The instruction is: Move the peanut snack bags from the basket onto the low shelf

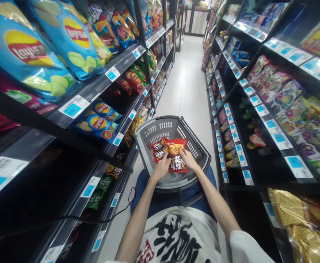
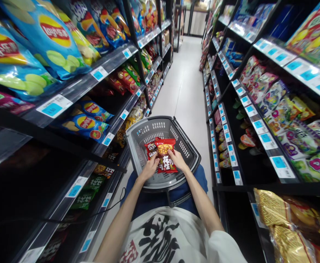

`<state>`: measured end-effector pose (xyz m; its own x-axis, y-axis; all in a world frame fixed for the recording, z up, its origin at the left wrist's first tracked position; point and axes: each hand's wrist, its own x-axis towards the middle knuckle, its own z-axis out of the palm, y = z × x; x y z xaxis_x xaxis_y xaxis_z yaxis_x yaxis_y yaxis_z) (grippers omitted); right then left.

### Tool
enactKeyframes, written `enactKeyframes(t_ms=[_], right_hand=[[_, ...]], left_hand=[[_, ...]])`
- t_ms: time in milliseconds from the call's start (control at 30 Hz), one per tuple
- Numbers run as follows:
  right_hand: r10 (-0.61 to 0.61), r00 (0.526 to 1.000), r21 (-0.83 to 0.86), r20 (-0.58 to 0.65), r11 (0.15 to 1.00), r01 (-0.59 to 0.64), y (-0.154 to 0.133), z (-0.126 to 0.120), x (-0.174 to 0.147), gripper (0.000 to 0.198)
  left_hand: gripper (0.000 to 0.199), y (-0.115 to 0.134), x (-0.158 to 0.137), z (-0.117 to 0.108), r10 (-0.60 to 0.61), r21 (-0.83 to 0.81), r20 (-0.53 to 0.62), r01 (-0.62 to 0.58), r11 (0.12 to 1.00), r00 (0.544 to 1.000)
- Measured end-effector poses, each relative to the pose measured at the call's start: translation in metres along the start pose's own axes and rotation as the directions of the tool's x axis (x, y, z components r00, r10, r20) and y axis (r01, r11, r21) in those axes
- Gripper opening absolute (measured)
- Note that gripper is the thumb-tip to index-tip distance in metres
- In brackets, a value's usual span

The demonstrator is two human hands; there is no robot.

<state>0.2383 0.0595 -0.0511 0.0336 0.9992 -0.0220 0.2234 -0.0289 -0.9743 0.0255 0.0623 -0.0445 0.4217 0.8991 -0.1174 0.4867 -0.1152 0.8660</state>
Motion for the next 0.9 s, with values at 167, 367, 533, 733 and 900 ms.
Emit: enactKeyframes(t_ms=[167,367,533,733,900], right_hand=[[0.001,1.000,-0.005,-0.001,1.000,-0.001,-0.0006,-0.0004,-0.0004,0.056],[-0.001,1.000,-0.009,0.002,1.000,0.001,-0.0027,-0.0004,-0.0006,0.057],[-0.003,1.000,-0.019,0.002,1.000,0.003,-0.0036,0.0002,-0.0009,0.057],[-0.003,1.000,-0.032,0.002,0.999,0.003,-0.0037,-0.0001,-0.0013,0.058],[-0.007,1.000,-0.051,0.002,0.999,0.007,-0.0040,-0.0005,-0.0014,0.058]], left_hand=[[0.065,0.0025,-0.0006,-0.0006,-0.007,0.017,-0.003,0.007,1.000,1.000],[0.065,0.0039,-0.0003,-0.0010,-0.004,0.016,0.000,0.004,1.000,1.000],[0.066,0.0028,-0.0013,-0.0016,-0.010,0.020,0.005,0.010,1.000,1.000],[0.067,0.0025,-0.0013,-0.0010,-0.022,0.018,0.008,0.022,1.000,1.000],[0.069,0.0014,-0.0006,-0.0002,-0.036,0.013,0.011,0.035,0.999,0.999]])
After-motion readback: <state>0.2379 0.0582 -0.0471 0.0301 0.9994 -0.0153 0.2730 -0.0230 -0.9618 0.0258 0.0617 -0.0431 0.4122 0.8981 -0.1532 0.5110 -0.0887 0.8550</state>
